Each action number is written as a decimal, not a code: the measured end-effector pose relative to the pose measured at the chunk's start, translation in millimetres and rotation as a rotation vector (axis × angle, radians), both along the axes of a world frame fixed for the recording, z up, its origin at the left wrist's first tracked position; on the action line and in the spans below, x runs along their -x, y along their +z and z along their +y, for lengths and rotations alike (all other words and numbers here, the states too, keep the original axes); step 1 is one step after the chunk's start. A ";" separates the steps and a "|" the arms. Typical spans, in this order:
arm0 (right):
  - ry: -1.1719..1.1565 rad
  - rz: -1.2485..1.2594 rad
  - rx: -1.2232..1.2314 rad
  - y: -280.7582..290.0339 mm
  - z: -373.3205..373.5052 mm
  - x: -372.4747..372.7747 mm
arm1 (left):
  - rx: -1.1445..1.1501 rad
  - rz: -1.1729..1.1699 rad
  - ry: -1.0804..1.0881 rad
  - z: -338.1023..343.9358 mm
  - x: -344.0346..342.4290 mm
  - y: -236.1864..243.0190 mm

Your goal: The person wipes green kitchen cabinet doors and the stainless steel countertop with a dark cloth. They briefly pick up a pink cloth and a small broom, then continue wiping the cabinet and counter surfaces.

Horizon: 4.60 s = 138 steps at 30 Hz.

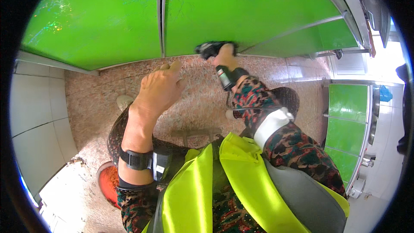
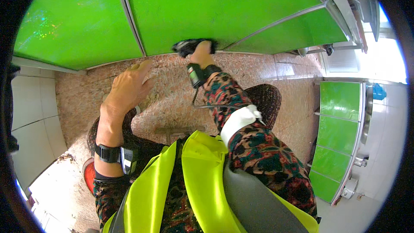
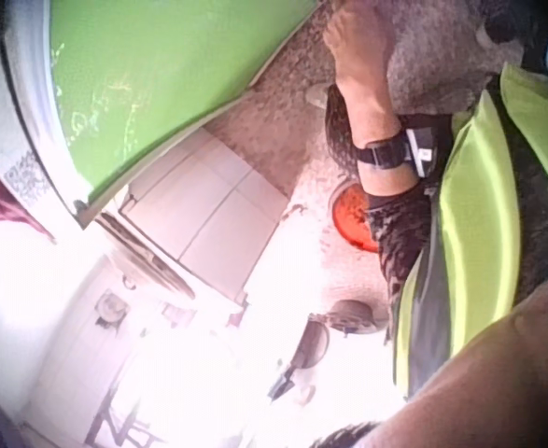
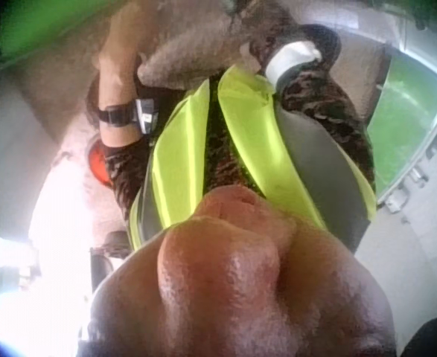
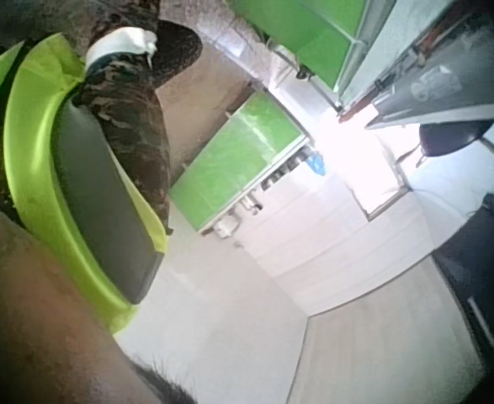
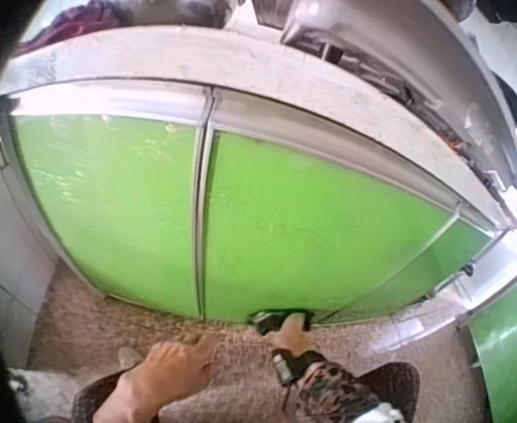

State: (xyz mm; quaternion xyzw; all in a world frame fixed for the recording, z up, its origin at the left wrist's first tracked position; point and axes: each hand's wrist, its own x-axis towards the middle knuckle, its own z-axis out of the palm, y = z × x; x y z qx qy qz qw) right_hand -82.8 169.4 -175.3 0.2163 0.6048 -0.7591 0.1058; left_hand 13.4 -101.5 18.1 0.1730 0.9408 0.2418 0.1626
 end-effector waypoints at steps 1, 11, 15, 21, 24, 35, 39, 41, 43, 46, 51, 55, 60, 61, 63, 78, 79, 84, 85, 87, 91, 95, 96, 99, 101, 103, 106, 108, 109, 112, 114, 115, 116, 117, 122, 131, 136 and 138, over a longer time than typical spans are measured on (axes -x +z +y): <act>0.263 -0.025 -0.394 -21.3 -2.5 -1.6 | -0.001 0.012 0.002 0.1 0.9 0.0; -0.328 -0.245 0.473 46.2 -35.8 5.1 | -0.066 0.157 -0.069 4.4 13.1 -13.6; -0.334 -0.084 0.377 155.9 -47.2 -7.8 | -0.128 0.189 -0.079 -1.8 11.5 -27.0; -0.326 0.478 0.432 308.3 -4.9 -19.6 | -0.053 0.085 -0.041 -9.5 4.8 -36.1; -0.360 0.660 0.386 363.0 24.9 -12.1 | -0.019 0.041 -0.035 -10.0 2.4 -36.9; -0.478 0.241 -0.113 175.7 -51.0 -6.6 | -0.045 0.076 -0.033 -10.9 -4.3 -23.6; -0.376 0.390 -0.138 125.3 -46.6 -8.1 | -0.079 0.122 -0.032 -5.9 0.4 -20.2; -0.283 0.467 -0.138 103.8 -30.2 -9.0 | -0.077 0.116 -0.049 -3.1 -0.6 -18.5; -0.343 0.237 -0.301 80.2 -19.0 -11.6 | -0.057 0.103 -0.077 2.6 6.1 -16.4; -0.318 -0.268 -0.382 51.7 -15.1 -15.5 | -0.072 0.146 -0.072 11.6 7.9 -16.7; -0.284 -0.057 0.070 41.8 -25.0 -22.6 | -0.060 0.052 -0.087 9.1 7.5 -17.6; -0.239 0.023 0.155 42.9 -23.1 -17.6 | -0.066 0.101 -0.056 8.5 9.5 -17.1; -0.166 0.026 0.093 26.2 -19.1 -15.9 | -0.025 -0.016 -0.054 9.8 8.4 -16.3; -0.163 0.001 0.085 24.8 -20.0 -16.9 | -0.017 -0.021 -0.070 9.2 7.6 -16.7; -0.311 -0.124 -0.005 28.0 -23.7 -20.0 | -0.036 0.048 -0.074 6.8 5.4 -17.7; 0.026 -0.086 -0.200 16.5 -46.3 -16.9 | 0.023 0.060 -0.135 6.6 9.9 -28.4; 0.130 -0.134 -0.553 15.5 -47.1 -19.4 | 0.041 0.037 -0.130 7.0 13.1 -28.2; 0.361 -0.050 -0.948 60.6 -22.6 -59.5 | 0.063 0.056 -0.060 4.9 12.3 -18.1; 0.310 0.029 -0.977 76.0 -10.8 -70.2 | 0.065 0.073 -0.059 5.9 11.6 -16.4; 0.590 0.101 -1.241 114.2 15.9 -81.0 | 0.036 0.110 -0.114 5.4 6.2 -15.3; 0.442 0.222 -1.181 207.5 54.3 -86.5 | -0.010 0.126 -0.195 4.2 -1.2 -19.3; 0.032 0.639 -0.700 339.6 98.2 -91.9 | -0.014 0.119 -0.138 4.1 -2.6 -23.2; -0.037 0.796 -1.150 369.3 110.1 -98.2 | 0.001 0.110 -0.137 4.4 -2.8 -23.5; -0.603 1.203 -0.284 401.8 119.1 -82.2 | -0.002 0.126 -0.145 4.5 -5.3 -25.2; -0.878 1.190 -0.886 360.8 106.7 -66.9 | -0.029 0.141 -0.152 4.6 -7.4 -27.1; -0.666 1.205 -1.546 308.9 87.5 -36.6 | -0.060 0.143 -0.150 3.9 -8.8 -28.1; -0.728 1.422 -1.648 244.9 60.2 3.6 | -0.003 0.137 -0.126 2.4 -9.1 -25.1; -0.589 1.408 -1.548 227.7 58.6 12.2 | 0.007 0.139 -0.105 2.1 -10.6 -20.1; -0.556 1.351 -1.461 221.6 59.2 12.9 | -0.005 0.159 -0.096 2.2 -11.3 -17.5; -0.582 1.229 -1.259 199.8 60.7 11.9 | -0.040 0.083 -0.083 1.7 -18.2 -10.4; -0.598 1.015 -1.118 168.2 52.7 7.5 | -0.025 0.068 -0.134 3.7 -19.8 -9.3; -0.705 1.032 -1.202 149.5 45.8 8.9 | -0.022 0.070 -0.154 4.2 -19.8 -9.3; -0.720 0.768 -1.074 127.1 36.2 5.8 | -0.014 0.080 -0.162 6.1 -20.1 -10.0; -0.702 0.551 -0.948 105.5 22.8 0.5 | -0.011 0.095 -0.163 8.3 -21.0 -10.7; -0.674 -0.095 -0.149 43.1 -53.8 -9.5 | -0.027 -0.007 -0.170 12.7 -19.6 -10.2; -0.163 0.168 0.563 157.6 -100.5 -16.6 | -0.018 0.042 -0.085 5.2 -4.4 -13.4; 0.127 0.172 0.859 256.9 -139.9 -32.1 | -0.082 0.163 -0.217 10.1 -2.3 -27.9; 0.109 0.096 0.839 269.2 -143.9 -40.3 | -0.071 0.084 -0.251 6.3 9.0 -38.6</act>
